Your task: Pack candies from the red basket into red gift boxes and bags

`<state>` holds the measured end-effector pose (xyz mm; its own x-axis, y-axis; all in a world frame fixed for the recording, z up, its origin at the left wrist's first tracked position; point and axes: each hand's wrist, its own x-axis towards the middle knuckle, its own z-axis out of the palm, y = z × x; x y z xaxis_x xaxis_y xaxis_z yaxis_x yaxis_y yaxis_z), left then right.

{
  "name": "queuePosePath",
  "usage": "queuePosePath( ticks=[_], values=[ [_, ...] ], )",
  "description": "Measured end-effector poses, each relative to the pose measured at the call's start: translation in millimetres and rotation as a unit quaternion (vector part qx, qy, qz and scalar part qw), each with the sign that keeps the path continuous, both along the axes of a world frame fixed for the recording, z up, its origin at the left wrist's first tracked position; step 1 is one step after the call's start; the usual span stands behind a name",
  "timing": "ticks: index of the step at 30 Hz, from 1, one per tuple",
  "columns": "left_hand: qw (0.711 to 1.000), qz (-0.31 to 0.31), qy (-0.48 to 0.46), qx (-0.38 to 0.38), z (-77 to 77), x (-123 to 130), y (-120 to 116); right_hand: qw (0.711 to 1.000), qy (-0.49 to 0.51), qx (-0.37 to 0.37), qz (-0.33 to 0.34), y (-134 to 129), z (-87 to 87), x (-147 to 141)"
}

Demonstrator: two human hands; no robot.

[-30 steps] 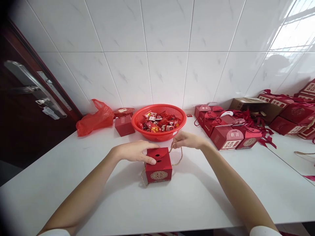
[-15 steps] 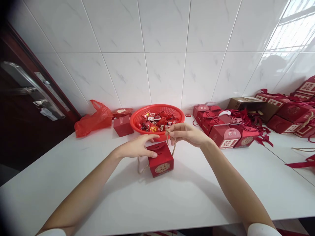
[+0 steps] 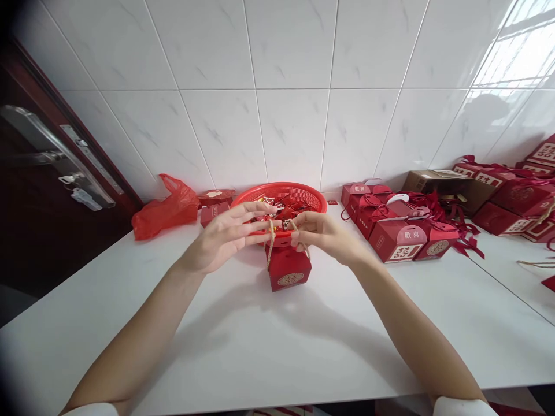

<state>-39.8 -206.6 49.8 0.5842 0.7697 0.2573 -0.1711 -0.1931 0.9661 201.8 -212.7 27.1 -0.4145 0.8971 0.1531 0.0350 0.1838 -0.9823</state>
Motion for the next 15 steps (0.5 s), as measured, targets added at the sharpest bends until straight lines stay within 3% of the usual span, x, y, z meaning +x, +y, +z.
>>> queuePosePath(
  ticks=[9, 12, 15],
  values=[
    [0.999, -0.020, 0.022, 0.039, -15.3, 23.6, -5.5, 0.993, 0.017, 0.080, -0.087, -13.0, -24.2, -45.5],
    [0.995, 0.021, 0.065, 0.070, -17.9, 23.3, -4.6, 0.991, 0.005, 0.066, -0.119, -11.2, -26.8, -47.0],
    [0.970, 0.118, 0.154, 0.148, -22.5, 23.6, -4.1, 0.987, 0.004, 0.048, -0.153, -7.9, -26.2, -43.7]
  ],
)
